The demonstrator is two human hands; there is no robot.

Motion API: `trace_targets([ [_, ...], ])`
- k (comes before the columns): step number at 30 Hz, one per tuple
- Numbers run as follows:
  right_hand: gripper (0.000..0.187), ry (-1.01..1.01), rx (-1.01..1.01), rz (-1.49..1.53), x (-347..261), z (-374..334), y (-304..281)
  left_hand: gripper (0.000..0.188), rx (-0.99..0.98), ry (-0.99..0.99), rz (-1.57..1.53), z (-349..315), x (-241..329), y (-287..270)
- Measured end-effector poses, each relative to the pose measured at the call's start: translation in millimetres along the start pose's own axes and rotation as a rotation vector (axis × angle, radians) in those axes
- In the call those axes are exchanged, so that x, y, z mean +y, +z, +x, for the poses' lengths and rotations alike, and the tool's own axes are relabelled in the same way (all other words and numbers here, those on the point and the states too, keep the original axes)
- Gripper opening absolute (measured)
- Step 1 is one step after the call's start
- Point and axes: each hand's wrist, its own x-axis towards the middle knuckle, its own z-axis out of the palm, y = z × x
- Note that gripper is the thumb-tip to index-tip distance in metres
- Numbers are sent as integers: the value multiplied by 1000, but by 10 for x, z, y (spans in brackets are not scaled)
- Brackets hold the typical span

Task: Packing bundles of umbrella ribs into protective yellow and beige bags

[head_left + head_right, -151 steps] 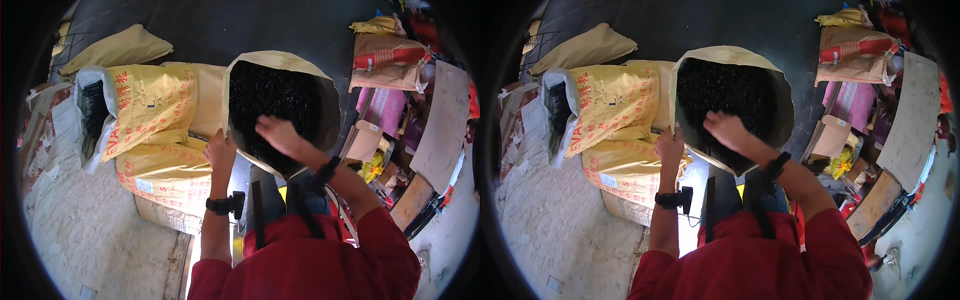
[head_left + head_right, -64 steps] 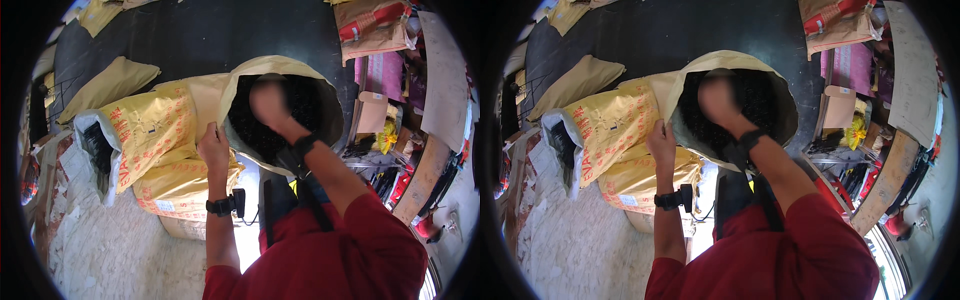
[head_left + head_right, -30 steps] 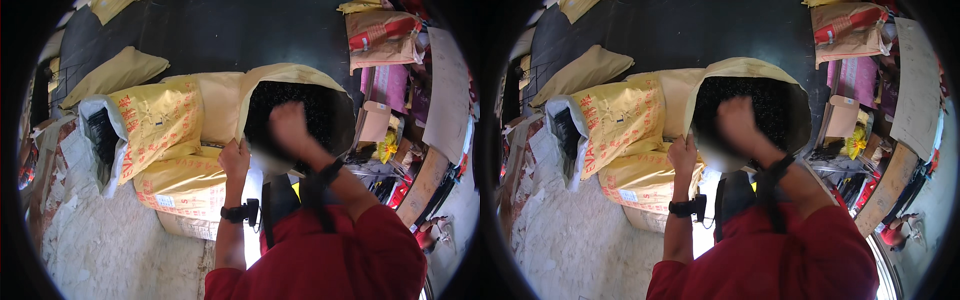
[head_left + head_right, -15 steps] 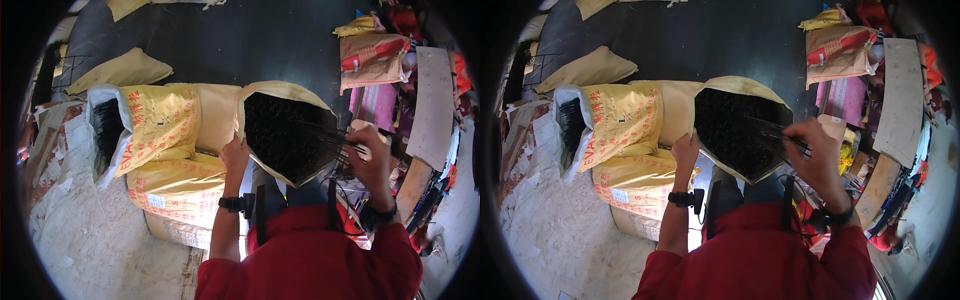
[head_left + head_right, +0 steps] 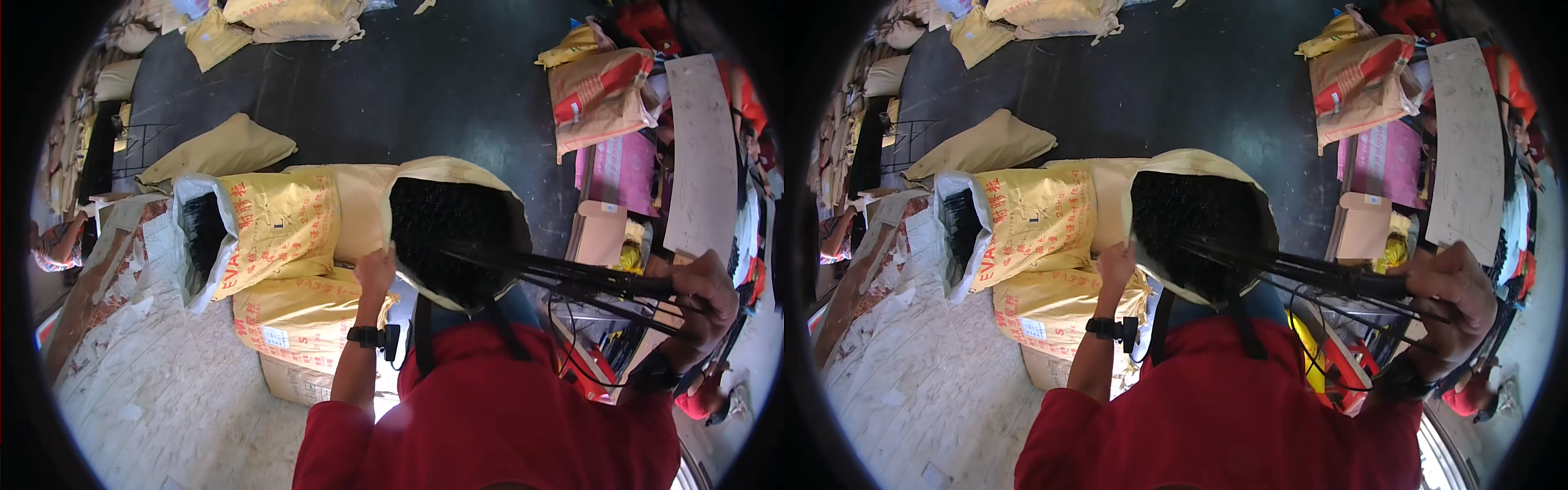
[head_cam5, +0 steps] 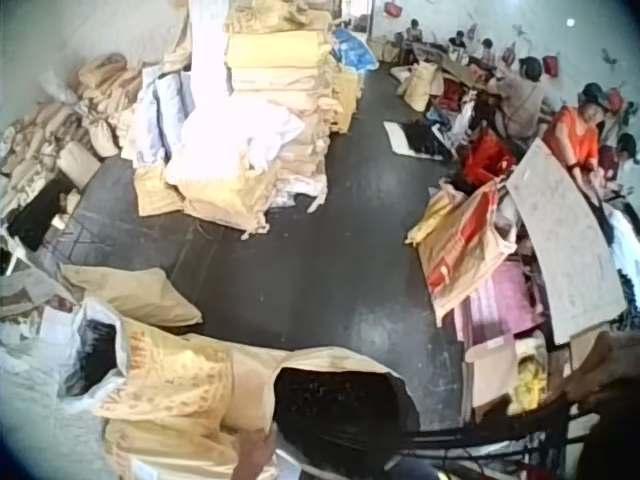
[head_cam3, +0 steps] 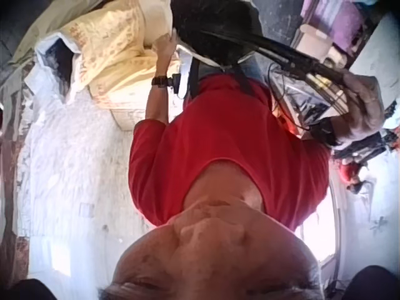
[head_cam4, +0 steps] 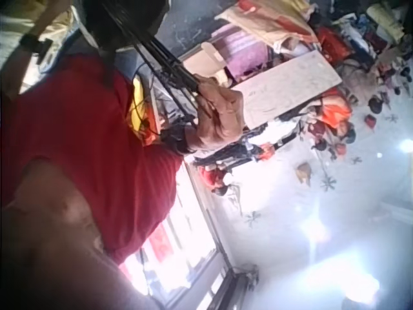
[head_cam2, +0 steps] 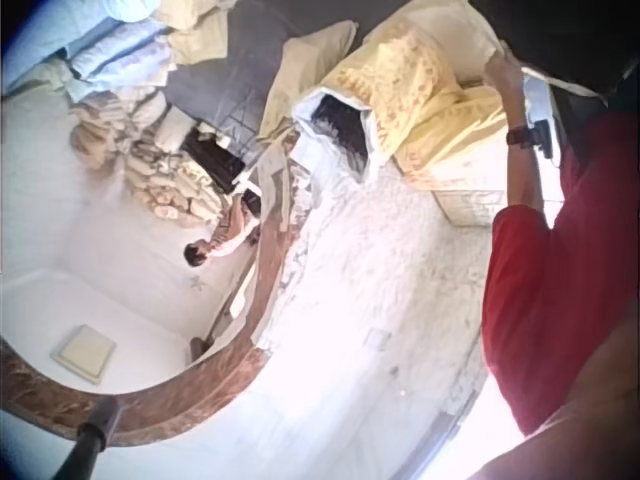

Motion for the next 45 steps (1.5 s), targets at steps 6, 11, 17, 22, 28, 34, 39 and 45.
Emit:
trace_targets([
  [6, 25, -12, 96, -69, 513, -37, -550, 42, -78, 272, 21, -214, 631, 194],
  [11, 27, 57, 86, -22, 1126, 166, -1218, 32, -21, 172, -113, -473, 879, 198],
  [17, 30, 105, -78, 62, 1463, 537, -1115, 19, 21, -38, -155, -464, 1238, 152],
  [22, 33, 152, 46, 136, 1536, 468, -947, 21, 134, -76, -31, -237, 1287, 104],
  [28, 26, -2, 96, 216, 1631, 331, -1216, 27, 89, -32, 37, 52, 1335, 9],
  [34, 17, -98, -142, 257, 1583, 264, -1159, 33, -18, 92, 56, 228, 1673, 16],
  [39, 13, -58, -223, 306, 1541, 403, -671, 37, -47, 161, 125, 298, 1776, 51],
  [45, 11, 51, -269, 412, 1922, 533, 447, 36, -134, 140, 139, 291, 1874, 32],
])
